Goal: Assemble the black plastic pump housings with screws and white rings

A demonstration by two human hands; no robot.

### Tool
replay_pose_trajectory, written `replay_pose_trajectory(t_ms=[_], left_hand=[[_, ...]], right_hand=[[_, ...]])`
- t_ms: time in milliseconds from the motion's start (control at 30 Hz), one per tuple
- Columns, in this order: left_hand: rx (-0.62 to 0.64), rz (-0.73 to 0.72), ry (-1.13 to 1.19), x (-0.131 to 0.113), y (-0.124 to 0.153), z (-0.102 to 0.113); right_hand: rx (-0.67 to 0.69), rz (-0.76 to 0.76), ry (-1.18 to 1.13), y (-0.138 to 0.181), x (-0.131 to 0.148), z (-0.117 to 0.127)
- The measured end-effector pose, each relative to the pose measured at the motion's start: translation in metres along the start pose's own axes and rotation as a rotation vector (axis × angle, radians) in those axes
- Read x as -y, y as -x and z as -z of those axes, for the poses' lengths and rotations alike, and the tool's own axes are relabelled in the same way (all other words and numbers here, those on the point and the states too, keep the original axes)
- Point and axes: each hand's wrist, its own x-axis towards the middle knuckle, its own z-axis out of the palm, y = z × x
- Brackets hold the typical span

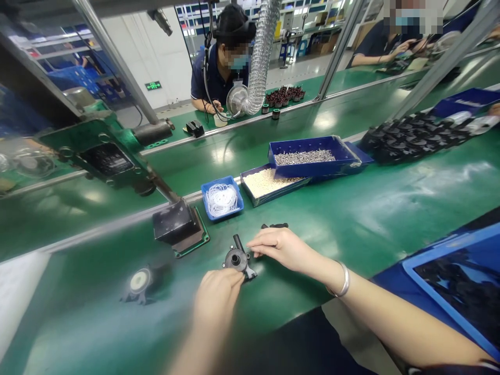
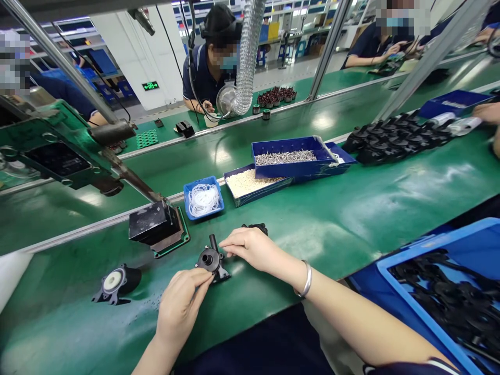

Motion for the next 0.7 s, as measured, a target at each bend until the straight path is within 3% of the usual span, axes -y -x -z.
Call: replay_pose_trajectory(t_ms=[100,400,600,700], left_hand=[[-0.039,-0.02,-0.008,0.0,0.001,-0.002],[0.008,0.013,-0.061,-0.004,0.001,-0.003],[-0.07,0.077,-0.093,0.0,0.008,-0.007],[-0.047,0.035,-0.115,0.002,0.011,-0.007]], right_hand=[[-0.011,0.033,0.026,0.001,0.0,0.001],[0.025,0.099,0.048,0.004,0.005,0.001],[0.055,0.131,0.142,0.003,0.009,0.0],[0.078,0.148,0.161,0.001,0.012,-0.001]])
